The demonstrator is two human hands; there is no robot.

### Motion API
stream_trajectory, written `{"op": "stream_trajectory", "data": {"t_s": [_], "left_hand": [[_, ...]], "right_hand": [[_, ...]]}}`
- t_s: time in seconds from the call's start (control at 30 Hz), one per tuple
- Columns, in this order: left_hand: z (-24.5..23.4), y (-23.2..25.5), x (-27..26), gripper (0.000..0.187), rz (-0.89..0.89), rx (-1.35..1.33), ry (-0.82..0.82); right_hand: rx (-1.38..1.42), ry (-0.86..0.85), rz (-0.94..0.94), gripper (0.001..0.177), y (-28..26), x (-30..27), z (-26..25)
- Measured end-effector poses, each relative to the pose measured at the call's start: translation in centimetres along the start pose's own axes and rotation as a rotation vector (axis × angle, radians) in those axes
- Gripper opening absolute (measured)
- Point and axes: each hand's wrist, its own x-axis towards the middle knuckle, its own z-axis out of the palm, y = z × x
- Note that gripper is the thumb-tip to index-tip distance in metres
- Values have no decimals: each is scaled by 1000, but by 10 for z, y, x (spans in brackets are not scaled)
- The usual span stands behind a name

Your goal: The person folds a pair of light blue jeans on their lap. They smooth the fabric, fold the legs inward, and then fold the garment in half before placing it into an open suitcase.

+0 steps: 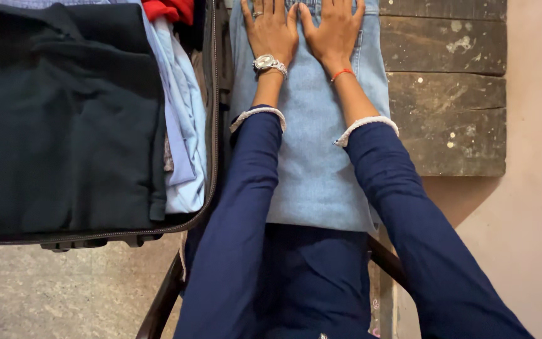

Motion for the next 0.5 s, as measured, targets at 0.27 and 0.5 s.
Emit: {"op": "stream_trajectory", "data": {"t_s": [0.27, 0.5], "left_hand": [[13, -3, -1, 54, 7, 23, -13], [17, -4, -1, 54, 6, -12, 34]], "right_hand": [[-7, -1, -10, 51, 1, -1, -1], [-8, 6, -14, 49, 0, -1, -1]]}}
